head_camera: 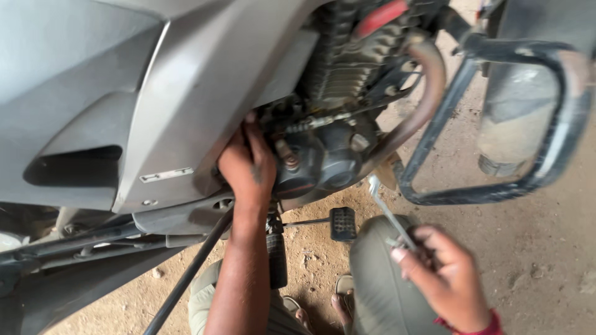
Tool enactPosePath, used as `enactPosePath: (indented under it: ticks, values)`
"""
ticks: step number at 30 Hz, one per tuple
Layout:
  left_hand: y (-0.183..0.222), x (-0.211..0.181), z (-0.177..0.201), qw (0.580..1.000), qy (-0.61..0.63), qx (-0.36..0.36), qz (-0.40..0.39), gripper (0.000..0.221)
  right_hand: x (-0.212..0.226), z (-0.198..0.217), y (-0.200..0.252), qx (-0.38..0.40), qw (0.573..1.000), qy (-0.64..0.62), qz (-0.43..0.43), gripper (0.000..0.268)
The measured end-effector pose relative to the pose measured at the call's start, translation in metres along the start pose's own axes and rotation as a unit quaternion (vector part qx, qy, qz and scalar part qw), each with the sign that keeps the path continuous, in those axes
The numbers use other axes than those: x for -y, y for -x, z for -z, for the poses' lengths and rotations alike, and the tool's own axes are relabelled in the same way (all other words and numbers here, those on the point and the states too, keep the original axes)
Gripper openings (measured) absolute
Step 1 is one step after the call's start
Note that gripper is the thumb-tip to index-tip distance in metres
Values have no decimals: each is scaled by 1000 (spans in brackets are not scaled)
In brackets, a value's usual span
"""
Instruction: The person uses a wrench and a long metal tool to loosen and adjust components on a motorcycle engine while sitting on the ground.
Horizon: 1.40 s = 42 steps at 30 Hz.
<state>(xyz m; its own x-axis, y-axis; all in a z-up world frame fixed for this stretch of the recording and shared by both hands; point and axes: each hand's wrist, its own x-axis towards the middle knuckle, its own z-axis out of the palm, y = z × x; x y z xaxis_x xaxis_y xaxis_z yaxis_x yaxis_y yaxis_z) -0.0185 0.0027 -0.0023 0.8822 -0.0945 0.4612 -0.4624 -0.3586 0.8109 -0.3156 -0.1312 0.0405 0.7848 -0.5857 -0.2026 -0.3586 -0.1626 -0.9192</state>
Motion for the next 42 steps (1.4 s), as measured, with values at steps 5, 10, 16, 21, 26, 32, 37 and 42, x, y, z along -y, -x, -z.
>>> enactPosePath:
  ticks: [5,10,16,21,26,32,37,42]
  values:
    - [36,-32,28,998,53,12,12,26,-15,0,18,-13,997,-68,-24,17]
    - [110,-82,53,822,416,130,366,39,13,-8,16,-13,997,-33,62,17]
    - [152,-90,54,561,465,139,670,53,38,-51,16,64,987,27,145,25]
    - [184,-50,49,536,497,92,676,36,37,-63,25,81,976,16,202,33]
    - [187,-23,61,730,501,100,454,37,34,-47,40,143,979,-140,30,38]
    - [141,-47,90,968,37,198,148,39,58,-25,25,53,995,-3,85,39]
    - [124,-58,87,952,-64,294,63,48,103,-14,21,-68,938,218,262,33]
    - [120,-48,100,947,-34,297,120,47,161,-31,2,-74,892,350,275,31]
